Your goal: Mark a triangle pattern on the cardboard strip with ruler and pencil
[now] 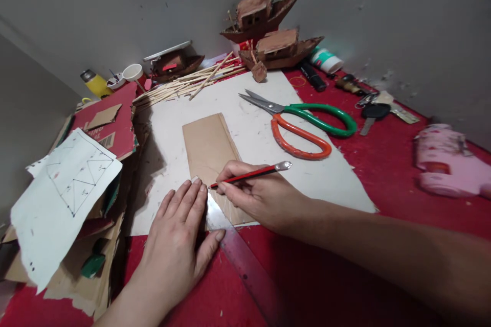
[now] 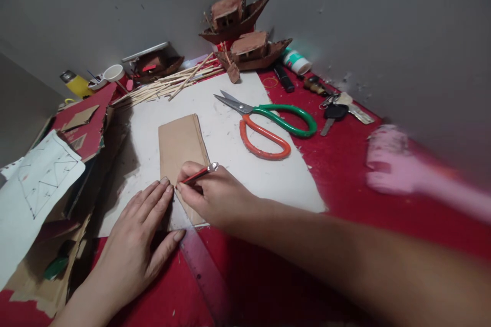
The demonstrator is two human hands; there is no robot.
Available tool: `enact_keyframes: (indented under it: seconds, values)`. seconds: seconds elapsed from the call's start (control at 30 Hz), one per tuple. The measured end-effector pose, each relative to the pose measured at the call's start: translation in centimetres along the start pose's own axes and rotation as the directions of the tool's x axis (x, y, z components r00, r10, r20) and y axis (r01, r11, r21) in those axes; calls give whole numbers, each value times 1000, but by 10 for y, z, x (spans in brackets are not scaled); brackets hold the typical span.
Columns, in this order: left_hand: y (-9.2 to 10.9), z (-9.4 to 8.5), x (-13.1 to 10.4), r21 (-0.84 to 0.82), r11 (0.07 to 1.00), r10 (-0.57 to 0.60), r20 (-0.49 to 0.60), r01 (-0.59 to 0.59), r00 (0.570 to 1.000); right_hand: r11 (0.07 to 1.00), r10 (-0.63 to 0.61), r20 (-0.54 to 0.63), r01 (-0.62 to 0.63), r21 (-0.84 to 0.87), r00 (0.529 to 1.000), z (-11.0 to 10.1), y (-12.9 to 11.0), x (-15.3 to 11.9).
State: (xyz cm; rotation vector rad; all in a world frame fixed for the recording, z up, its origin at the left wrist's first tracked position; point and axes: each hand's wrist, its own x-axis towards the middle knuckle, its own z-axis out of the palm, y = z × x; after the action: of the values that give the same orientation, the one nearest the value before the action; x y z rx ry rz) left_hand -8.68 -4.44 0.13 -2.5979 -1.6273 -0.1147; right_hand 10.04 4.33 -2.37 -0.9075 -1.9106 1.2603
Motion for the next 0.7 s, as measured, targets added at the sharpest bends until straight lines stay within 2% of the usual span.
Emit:
enact_keyframes:
  seconds: [0.17,0.43,0.7]
  values:
    - [-1,-1,1,-3,1000,4,11,-4,1000,1000,4,32,-4,2,999,-4,-8,0]
    - [-2,-2,0,19,1000,2,40,-3,999,990,-123,135,131,-53,983,-16,-22,-5]
    - [-2,-2,2,11,1000,-3,38,2,999,998,22,208,-11,-56,978,-18,-32,-12]
